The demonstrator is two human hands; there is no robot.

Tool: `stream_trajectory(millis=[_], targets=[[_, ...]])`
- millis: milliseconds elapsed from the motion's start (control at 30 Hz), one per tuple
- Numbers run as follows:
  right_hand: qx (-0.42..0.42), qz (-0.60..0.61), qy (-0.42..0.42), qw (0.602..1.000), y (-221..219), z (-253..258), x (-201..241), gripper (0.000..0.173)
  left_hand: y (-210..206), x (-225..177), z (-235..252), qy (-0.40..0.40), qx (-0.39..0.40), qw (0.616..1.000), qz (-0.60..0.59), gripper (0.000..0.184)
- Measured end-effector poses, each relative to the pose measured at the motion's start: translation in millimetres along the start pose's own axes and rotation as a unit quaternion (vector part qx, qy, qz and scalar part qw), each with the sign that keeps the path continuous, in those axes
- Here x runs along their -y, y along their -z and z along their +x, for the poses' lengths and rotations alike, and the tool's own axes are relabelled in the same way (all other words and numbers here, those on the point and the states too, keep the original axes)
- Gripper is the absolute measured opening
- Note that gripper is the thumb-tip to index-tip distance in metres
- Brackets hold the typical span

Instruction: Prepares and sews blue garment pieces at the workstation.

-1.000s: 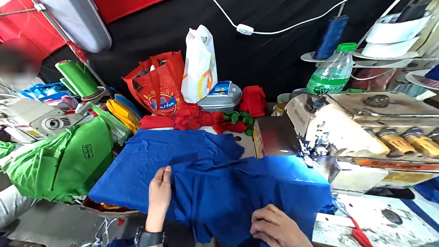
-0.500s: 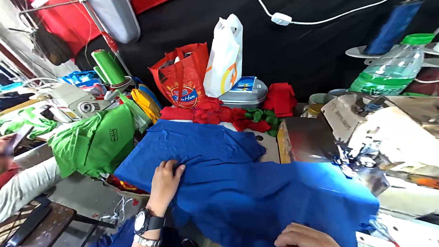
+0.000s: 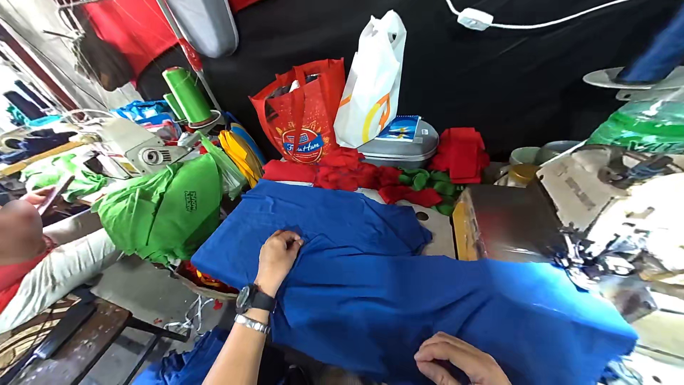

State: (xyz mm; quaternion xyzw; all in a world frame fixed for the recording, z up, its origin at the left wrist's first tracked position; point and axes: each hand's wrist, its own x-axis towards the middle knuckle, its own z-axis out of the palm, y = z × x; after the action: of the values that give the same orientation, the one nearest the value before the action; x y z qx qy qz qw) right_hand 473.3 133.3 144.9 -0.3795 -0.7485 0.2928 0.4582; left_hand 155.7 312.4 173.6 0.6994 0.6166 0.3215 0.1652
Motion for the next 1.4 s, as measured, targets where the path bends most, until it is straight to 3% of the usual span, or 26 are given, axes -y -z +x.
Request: stream_trajectory(millis=[100, 167, 333, 400, 500, 633, 867, 1100, 1267, 1333, 1400], targets=[[-0.001, -0.005, 0.001, 1.000, 0, 0, 0, 0.017, 17, -7, 3, 0.054, -0.037, 0.992, -0.104, 0.022], [-0.002, -0.006, 0.001, 1.000, 0, -1, 0, 0.017, 29, -13, -5, 0.040, -0.074, 0.988, -0.131, 0.024], [0.001, -0.001, 0.011, 1.000, 0, -1, -2, 0.016, 25, -13, -75, -0.179, -0.084, 0.977, -0.077, 0.020], [0.003, 0.004, 0.013, 1.000, 0, -1, -3, 0.016, 4, -7, -113, -0.218, -0.110, 0.969, -0.021, 0.023], [0.011, -0.007, 0.007, 1.000, 1, 1, -1, 0.017, -29, 6, -148, -0.234, -0.173, 0.956, 0.027, 0.022], [0.008, -0.012, -0.011, 1.000, 1, 1, 5, 0.022, -49, 14, -157, -0.229, -0.228, 0.946, 0.017, 0.017], [0.015, -0.015, 0.011, 1.000, 0, -1, -3, 0.017, -62, 19, -158, -0.229, -0.250, 0.940, -0.023, 0.014], [0.042, -0.073, -0.055, 0.995, -5, 15, 22, 0.024, -57, 6, -172, -0.185, -0.250, 0.938, -0.151, 0.018], [0.058, -0.171, 0.058, 0.982, -39, 66, 34, 0.022, -53, -9, -196, -0.114, -0.147, 0.953, -0.240, 0.013], [0.079, -0.252, 0.093, 0.960, -58, 86, 24, 0.032, -57, -11, -202, -0.058, -0.125, 0.943, -0.304, 0.016], [0.113, -0.320, 0.086, 0.937, -71, 97, 5, 0.047, -57, -18, -206, 0.052, -0.104, 0.901, -0.418, 0.018]])
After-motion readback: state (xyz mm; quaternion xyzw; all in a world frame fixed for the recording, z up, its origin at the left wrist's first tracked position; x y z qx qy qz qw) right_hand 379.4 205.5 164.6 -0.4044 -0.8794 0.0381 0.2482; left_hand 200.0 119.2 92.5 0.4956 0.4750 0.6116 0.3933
